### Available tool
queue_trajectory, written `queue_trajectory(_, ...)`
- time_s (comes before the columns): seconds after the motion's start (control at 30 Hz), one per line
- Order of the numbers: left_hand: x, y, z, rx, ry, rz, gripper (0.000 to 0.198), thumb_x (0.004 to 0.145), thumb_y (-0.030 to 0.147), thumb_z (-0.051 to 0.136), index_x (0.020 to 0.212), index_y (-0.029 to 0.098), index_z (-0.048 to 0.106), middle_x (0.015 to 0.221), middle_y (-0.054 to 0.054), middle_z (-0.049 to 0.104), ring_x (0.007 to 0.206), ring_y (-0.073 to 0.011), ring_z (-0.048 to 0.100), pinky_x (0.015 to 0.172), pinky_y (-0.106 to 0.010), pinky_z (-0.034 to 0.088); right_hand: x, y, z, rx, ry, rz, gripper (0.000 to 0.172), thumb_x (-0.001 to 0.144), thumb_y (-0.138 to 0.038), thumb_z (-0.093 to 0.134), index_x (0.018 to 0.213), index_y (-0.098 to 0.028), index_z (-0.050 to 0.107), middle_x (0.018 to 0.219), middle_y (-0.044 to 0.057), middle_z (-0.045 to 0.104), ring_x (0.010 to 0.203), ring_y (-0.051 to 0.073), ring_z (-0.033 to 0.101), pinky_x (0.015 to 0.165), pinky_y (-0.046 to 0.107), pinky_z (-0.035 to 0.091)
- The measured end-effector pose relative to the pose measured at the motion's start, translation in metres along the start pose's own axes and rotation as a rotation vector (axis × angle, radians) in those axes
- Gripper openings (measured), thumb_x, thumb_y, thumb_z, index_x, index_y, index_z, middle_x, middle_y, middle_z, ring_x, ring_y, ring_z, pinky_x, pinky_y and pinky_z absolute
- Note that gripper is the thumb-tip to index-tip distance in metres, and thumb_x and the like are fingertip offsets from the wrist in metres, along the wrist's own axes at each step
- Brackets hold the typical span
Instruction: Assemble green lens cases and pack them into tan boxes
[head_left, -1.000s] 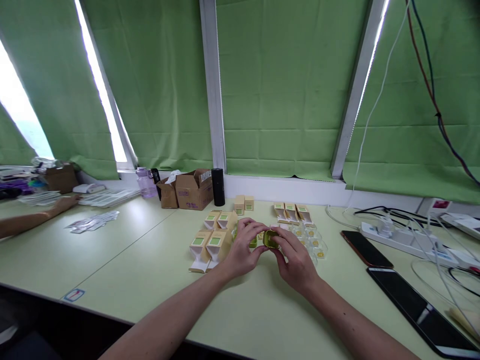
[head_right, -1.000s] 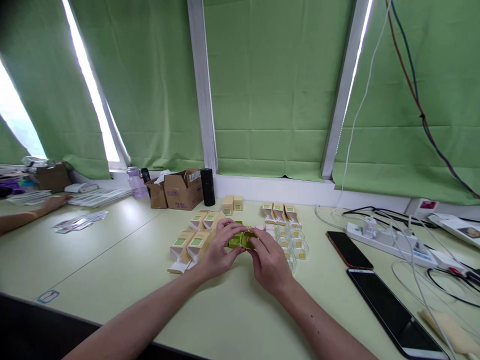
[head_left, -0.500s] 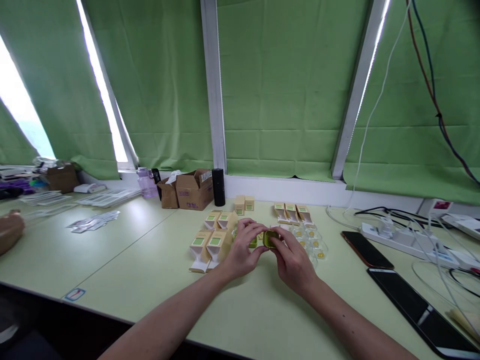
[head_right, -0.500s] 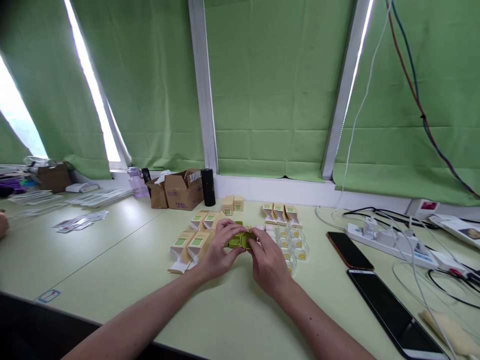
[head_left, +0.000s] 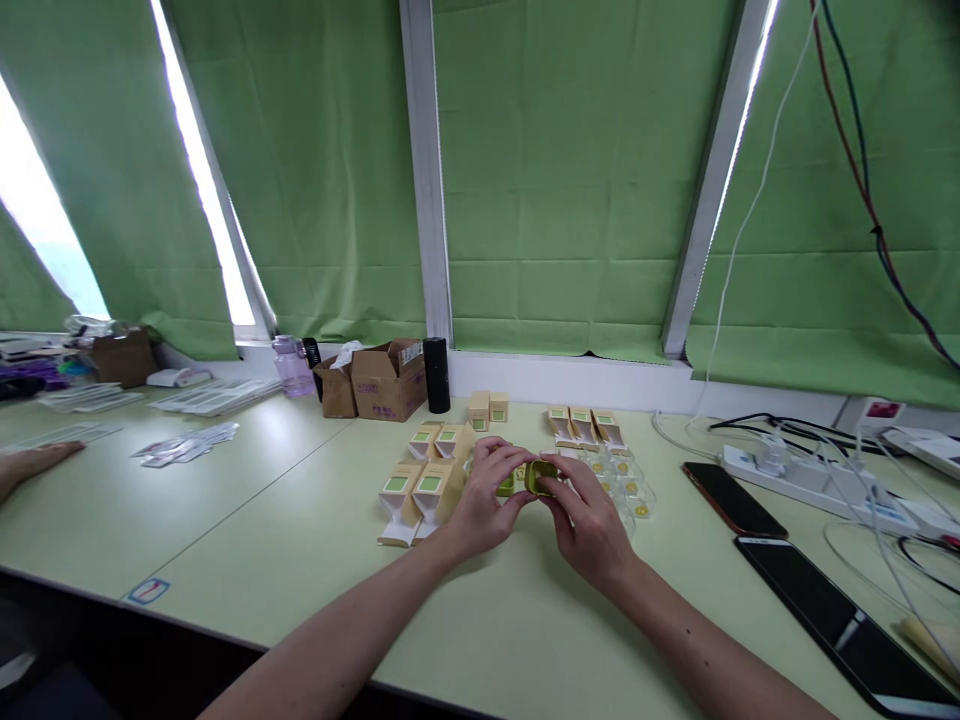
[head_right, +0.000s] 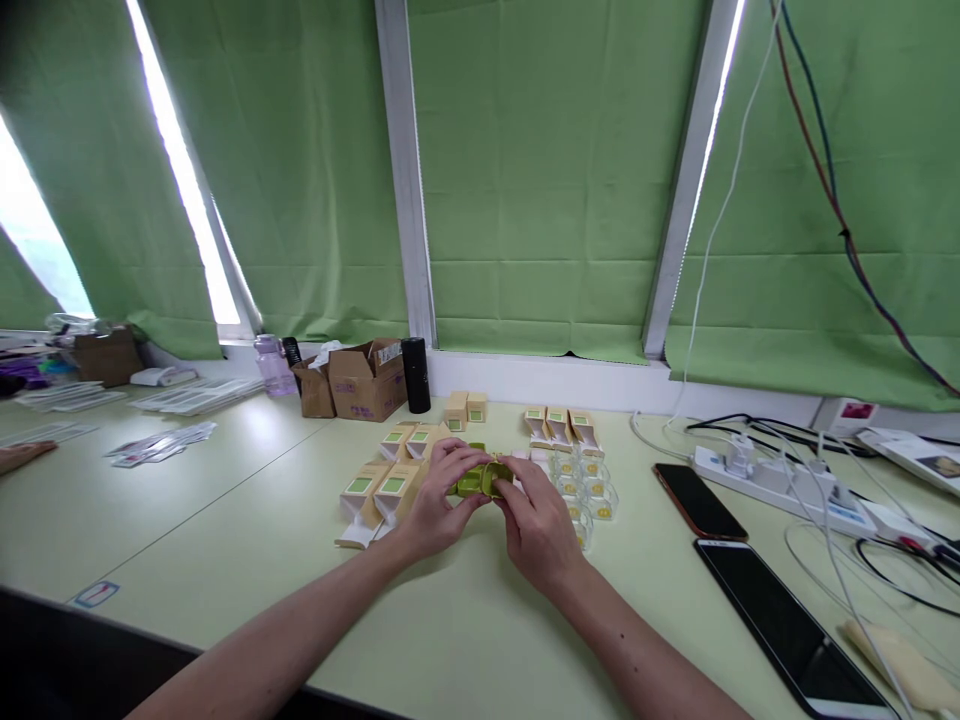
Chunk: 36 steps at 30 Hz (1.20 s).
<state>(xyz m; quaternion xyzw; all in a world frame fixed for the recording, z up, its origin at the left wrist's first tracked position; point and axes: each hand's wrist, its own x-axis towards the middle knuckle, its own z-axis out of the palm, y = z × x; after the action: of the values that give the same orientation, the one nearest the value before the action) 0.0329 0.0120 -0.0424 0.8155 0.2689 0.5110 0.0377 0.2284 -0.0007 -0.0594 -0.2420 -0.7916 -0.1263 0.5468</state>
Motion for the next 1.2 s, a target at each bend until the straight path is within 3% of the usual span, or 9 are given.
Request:
queue_trajectory(0.37, -0.001, 0.000, 0.001, 0.007, 0.021, 0.013, 0.041, 0.088, 0.016, 0.073, 0.128, 0.023, 0.065, 0.118, -0.011, 0.070, 0.118, -0.0300, 0.050, 0.103, -0.052, 0.048, 0.005, -0.002, 0.000, -0.014, 0.011, -0.044, 0.036, 0.095, 0.000, 0.053, 0.121, -0.020, 0.066, 0.129, 0.018, 0.062, 0.123, 0.031, 0.061, 0.093, 0.050, 0.061)
queue_trajectory(0.87, -0.002, -0.002, 0.001, 0.013, 0.010, 0.006, 0.041, 0.091, 0.020, 0.072, 0.130, 0.023, 0.065, 0.119, -0.011, 0.069, 0.119, -0.0295, 0.049, 0.105, -0.052, 0.048, 0.001, -0.003, -0.001, 0.004, -0.027, 0.029, 0.044, 0.099, -0.007, 0.050, 0.140, -0.024, 0.056, 0.135, 0.018, 0.060, 0.128, 0.032, 0.060, 0.100, 0.054, 0.060)
queue_trajectory(1.03, -0.001, -0.002, 0.002, -0.074, 0.023, -0.099, 0.043, 0.092, 0.025, 0.072, 0.133, 0.023, 0.062, 0.119, -0.012, 0.065, 0.120, -0.0285, 0.054, 0.103, -0.050, 0.053, -0.006, -0.001, -0.001, 0.037, -0.022, 0.117, 0.054, 0.099, -0.011, 0.053, 0.151, -0.022, 0.042, 0.147, 0.019, 0.051, 0.141, 0.033, 0.051, 0.109, 0.056, 0.055)
queue_trajectory(1.2, -0.001, -0.003, 0.004, -0.220, 0.045, -0.264, 0.028, 0.094, 0.034, 0.070, 0.120, 0.021, 0.068, 0.114, -0.010, 0.058, 0.103, -0.0205, 0.066, 0.092, -0.040, 0.061, -0.009, 0.000, 0.000, 0.067, -0.020, 0.141, 0.056, 0.098, -0.012, 0.053, 0.152, -0.022, 0.039, 0.149, 0.020, 0.050, 0.144, 0.034, 0.047, 0.109, 0.058, 0.054)
